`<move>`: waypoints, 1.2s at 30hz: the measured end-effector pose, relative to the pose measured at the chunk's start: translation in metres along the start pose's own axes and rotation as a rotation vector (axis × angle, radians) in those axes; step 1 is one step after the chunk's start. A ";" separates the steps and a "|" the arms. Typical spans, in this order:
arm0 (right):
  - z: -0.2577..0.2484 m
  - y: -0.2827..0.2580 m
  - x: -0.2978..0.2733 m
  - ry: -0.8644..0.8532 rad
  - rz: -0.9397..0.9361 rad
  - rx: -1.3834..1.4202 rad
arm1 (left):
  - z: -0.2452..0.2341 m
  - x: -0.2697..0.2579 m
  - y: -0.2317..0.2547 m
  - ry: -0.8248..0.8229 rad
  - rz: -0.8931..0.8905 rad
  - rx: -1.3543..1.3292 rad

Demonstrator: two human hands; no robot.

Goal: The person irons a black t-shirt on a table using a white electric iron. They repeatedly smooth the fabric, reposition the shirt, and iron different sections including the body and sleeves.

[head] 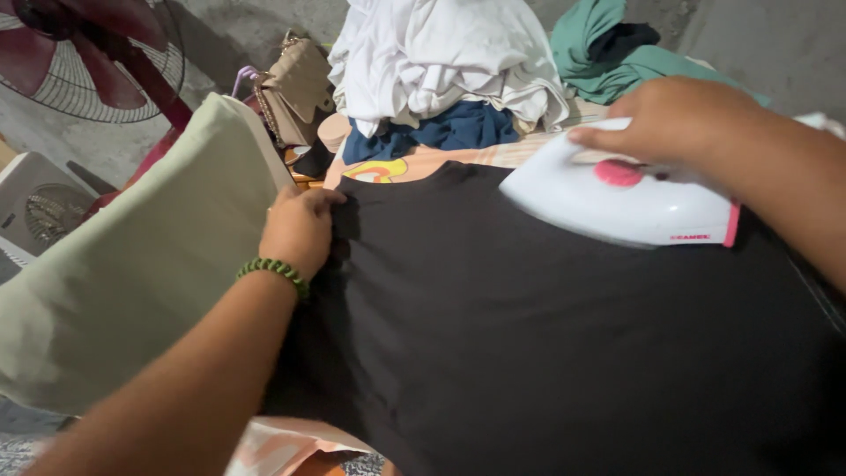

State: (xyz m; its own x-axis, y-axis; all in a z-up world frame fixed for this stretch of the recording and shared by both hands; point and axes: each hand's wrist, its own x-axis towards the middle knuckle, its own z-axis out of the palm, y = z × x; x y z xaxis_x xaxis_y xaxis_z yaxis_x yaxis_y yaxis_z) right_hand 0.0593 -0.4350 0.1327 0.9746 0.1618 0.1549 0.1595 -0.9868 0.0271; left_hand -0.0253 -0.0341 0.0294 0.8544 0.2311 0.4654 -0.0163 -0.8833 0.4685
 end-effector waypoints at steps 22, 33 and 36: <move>-0.007 0.067 -0.086 0.012 0.207 -0.117 | 0.103 -0.016 0.144 -0.437 0.500 0.174; 0.011 0.113 -0.016 0.003 0.159 -0.055 | 0.097 -0.018 0.148 -0.465 0.481 0.198; 0.018 0.137 -0.013 -0.100 0.140 -0.042 | 0.098 -0.017 0.147 -0.464 0.498 0.201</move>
State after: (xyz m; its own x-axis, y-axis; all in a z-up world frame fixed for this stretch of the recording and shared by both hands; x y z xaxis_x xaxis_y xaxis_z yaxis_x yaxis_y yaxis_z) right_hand 0.0710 -0.5725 0.1164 0.9980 0.0199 0.0607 0.0167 -0.9984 0.0534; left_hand 0.0090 -0.2081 0.0164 0.9040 -0.3779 0.1996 -0.4046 -0.9072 0.1148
